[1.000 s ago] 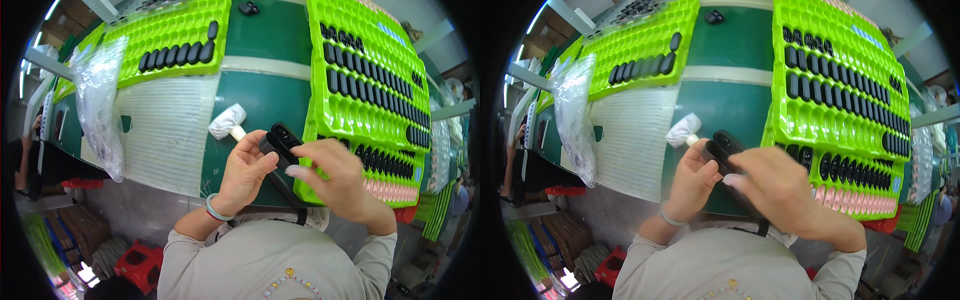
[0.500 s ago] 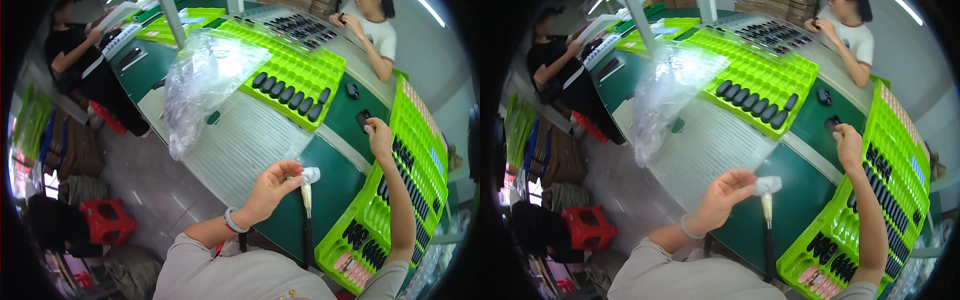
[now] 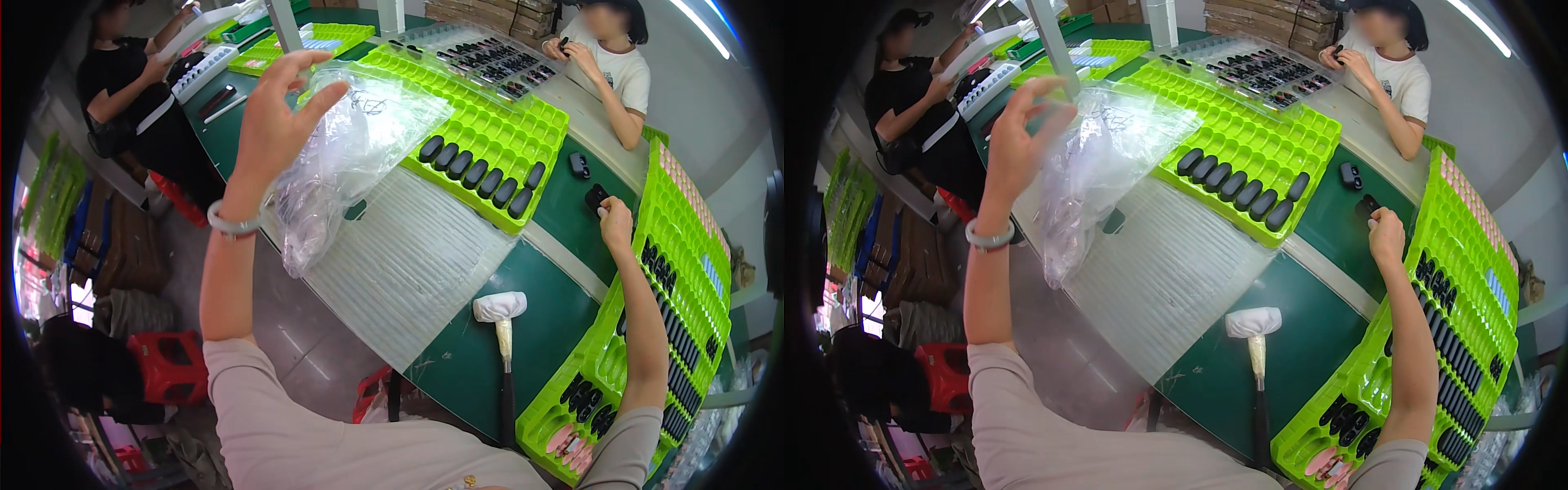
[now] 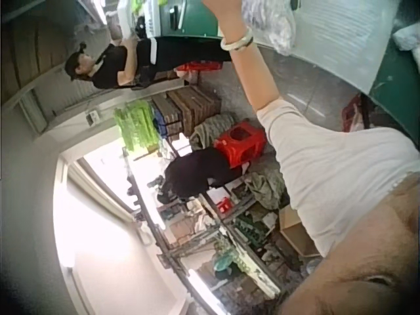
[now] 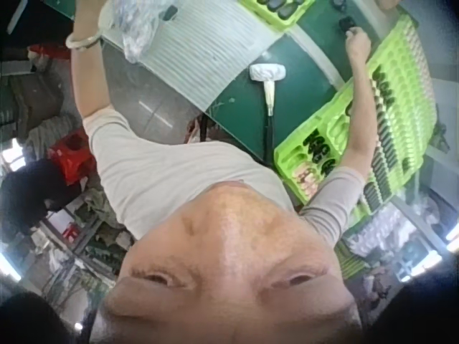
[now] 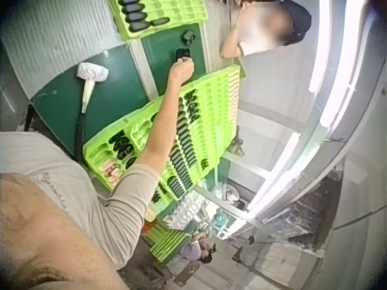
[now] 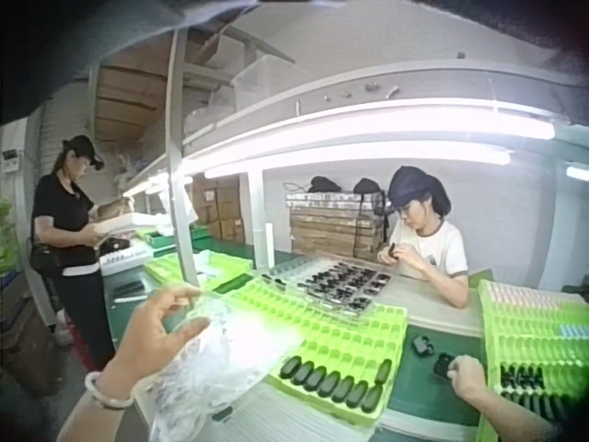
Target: The person assembles small black electronic devices, likely wireless earbuds, by hand. They pick up the device halves from a green tray, insert small metal components, and place the assembled units back into the tray. The person also handles a plastic bag containing additional components.
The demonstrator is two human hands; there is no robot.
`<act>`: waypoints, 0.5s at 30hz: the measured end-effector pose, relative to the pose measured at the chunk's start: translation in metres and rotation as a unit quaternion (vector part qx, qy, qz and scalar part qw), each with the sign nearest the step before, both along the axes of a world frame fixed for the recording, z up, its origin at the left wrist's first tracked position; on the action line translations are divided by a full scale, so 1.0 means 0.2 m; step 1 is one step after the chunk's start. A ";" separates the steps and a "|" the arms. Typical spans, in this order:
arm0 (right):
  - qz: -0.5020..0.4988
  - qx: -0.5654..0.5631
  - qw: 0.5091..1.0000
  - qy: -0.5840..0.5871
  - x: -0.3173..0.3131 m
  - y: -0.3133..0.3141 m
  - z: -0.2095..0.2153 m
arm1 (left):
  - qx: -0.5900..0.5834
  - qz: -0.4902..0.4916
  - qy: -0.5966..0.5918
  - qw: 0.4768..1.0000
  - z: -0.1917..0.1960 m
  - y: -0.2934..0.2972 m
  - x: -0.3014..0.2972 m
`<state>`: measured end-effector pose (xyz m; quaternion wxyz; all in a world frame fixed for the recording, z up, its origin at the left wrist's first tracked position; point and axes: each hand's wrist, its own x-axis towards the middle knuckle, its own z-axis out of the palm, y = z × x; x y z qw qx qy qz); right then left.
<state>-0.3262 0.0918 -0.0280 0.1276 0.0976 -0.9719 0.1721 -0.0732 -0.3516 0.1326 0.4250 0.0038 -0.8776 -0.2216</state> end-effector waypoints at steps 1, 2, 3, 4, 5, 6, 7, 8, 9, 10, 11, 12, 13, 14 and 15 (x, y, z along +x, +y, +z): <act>-0.003 0.005 1.000 0.001 0.01 0.01 0.00 | -0.077 0.014 0.003 0.997 0.03 -0.04 -0.08; 0.005 0.006 1.000 0.001 0.00 -0.01 -0.02 | -0.132 0.014 -0.012 0.991 0.05 -0.10 -0.15; 0.007 0.012 1.000 0.002 0.00 -0.01 -0.02 | -0.181 0.008 -0.024 0.983 0.03 -0.16 -0.25; 0.010 0.014 1.000 0.004 0.00 -0.01 -0.03 | -0.233 0.006 -0.039 0.972 0.01 -0.22 -0.32; 0.017 0.015 1.000 0.006 0.00 -0.02 -0.03 | -0.259 0.007 -0.042 0.965 -0.02 -0.26 -0.38; 0.022 0.017 1.000 0.008 0.00 -0.02 -0.04 | -0.282 0.007 -0.046 0.958 -0.07 -0.29 -0.45; 0.018 0.014 1.000 0.000 0.01 -0.02 -0.04 | -0.306 0.006 -0.051 0.951 -0.10 -0.29 -0.50; 0.010 0.013 1.000 -0.006 0.01 0.00 -0.03 | -0.274 -0.020 -0.169 0.946 -0.06 -0.26 -0.52; 0.008 0.009 1.000 -0.014 0.01 0.01 -0.03 | -0.240 -0.042 -0.287 0.926 0.01 -0.21 -0.52; 0.012 0.008 1.000 -0.014 0.02 0.02 -0.02 | -0.201 -0.061 -0.401 0.892 0.06 -0.20 -0.51; 0.015 0.007 1.000 -0.016 0.03 0.02 -0.03 | -0.215 -0.108 -0.369 0.898 0.07 -0.20 -0.49; 0.018 0.006 1.000 -0.018 0.04 0.02 -0.02 | -0.177 -0.105 -0.372 0.905 0.08 -0.20 -0.45; 0.021 0.012 1.000 -0.016 0.04 0.01 -0.01 | -0.139 -0.101 -0.374 0.911 0.10 -0.19 -0.39; 0.024 0.015 1.000 -0.008 0.05 0.02 -0.01 | -0.099 -0.103 -0.377 0.915 0.11 -0.17 -0.35; 0.029 0.017 0.999 0.000 0.04 0.05 -0.02 | -0.089 -0.125 -0.369 0.917 0.11 -0.19 -0.30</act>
